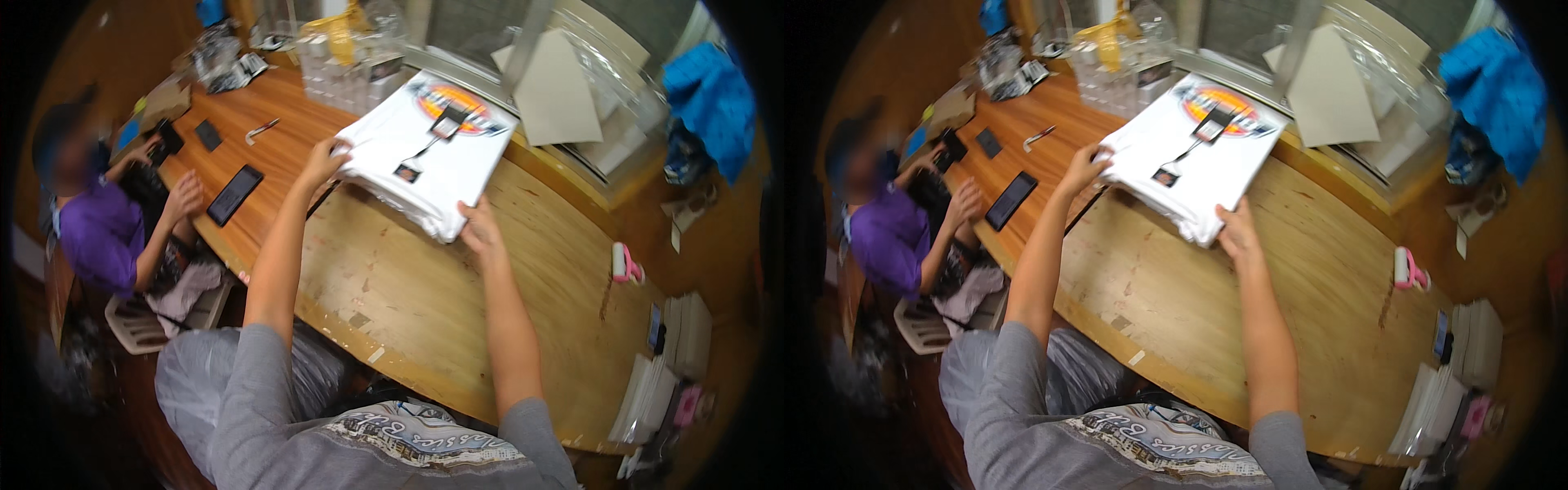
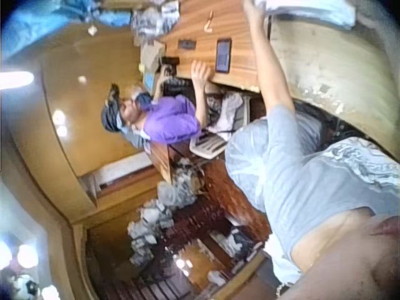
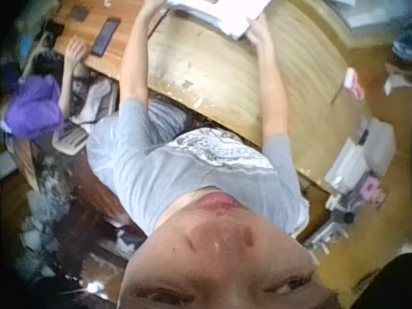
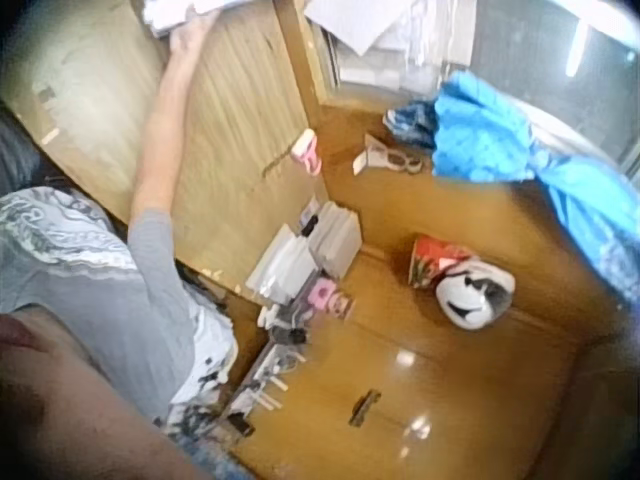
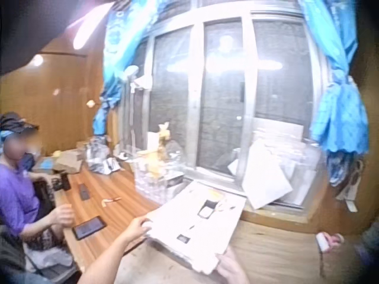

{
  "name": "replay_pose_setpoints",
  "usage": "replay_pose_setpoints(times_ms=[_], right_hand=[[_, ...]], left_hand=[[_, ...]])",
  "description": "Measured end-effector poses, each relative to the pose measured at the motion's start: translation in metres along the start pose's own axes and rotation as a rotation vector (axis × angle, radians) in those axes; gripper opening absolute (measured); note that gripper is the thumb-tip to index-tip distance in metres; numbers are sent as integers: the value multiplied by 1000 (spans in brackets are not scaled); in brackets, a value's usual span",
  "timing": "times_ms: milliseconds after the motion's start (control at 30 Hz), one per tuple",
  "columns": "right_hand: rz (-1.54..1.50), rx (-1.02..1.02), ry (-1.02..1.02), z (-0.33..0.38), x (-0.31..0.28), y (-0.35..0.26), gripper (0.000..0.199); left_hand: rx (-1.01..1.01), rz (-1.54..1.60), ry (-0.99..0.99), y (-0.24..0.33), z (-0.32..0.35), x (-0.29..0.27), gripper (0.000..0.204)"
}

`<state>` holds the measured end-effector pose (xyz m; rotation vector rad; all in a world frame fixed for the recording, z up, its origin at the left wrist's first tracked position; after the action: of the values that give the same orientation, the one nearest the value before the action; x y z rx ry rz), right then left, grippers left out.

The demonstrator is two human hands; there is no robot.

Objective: The person folds white t-shirts on a wooden table, using a pink lint roller to clean the fabric before folding. They place a cardboard insert inside each shirt, fold it neatly, and stack it with others.

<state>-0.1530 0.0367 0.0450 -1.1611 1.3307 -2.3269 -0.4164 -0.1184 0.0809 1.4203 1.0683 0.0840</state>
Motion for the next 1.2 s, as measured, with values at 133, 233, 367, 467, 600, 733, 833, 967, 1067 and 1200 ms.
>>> replay_pose_setpoints(times_ms=[133, 233, 367, 467, 600, 733, 833, 967, 1067, 1200], right_hand=[[51, -3, -2, 4, 21, -17, 54], [-1, -13, 68, 2, 30, -33, 55], [-4, 118, 142, -13, 25, -1, 49], [-1, 135, 140, -21, 18, 18, 52], [-15, 103, 115, -21, 16, 8, 52], [-6, 61, 173, -16, 11, 7, 55], [63, -8, 276, -7, 8, -1, 53], [174, -111, 344, -6, -8, 1, 57], [587, -261, 483, 11, -29, 2, 57], [322, 48, 637, 48, -35, 36, 70]], left_hand=[[0, 125, 105, 1, 2, -3, 18], [14, 137, 153, 23, -16, -22, 20], [-95, -7, 39, -6, -22, -19, 19], [-179, 27, 21, -38, -13, -8, 20], [-118, 57, 96, -34, -10, -3, 19], [-165, 147, 209, -39, 1, 3, 18], [-170, 237, 269, -33, 8, 6, 17], [-284, -223, 884, 9, 50, -12, 46], [-307, 244, 1043, -23, 62, 23, 73], [-429, 561, 887, 4, 57, 73, 83]])
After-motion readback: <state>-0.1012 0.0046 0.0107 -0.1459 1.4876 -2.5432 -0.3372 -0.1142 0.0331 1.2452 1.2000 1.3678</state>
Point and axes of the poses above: each hand's wrist, its own z-axis away from the middle knuckle, its own x-axis out of the palm, y = z × x, the point moved 7 cm from there along -z, towards the middle knuckle, and after that the axes turned 2 degrees about x, right-handed, at the moved point
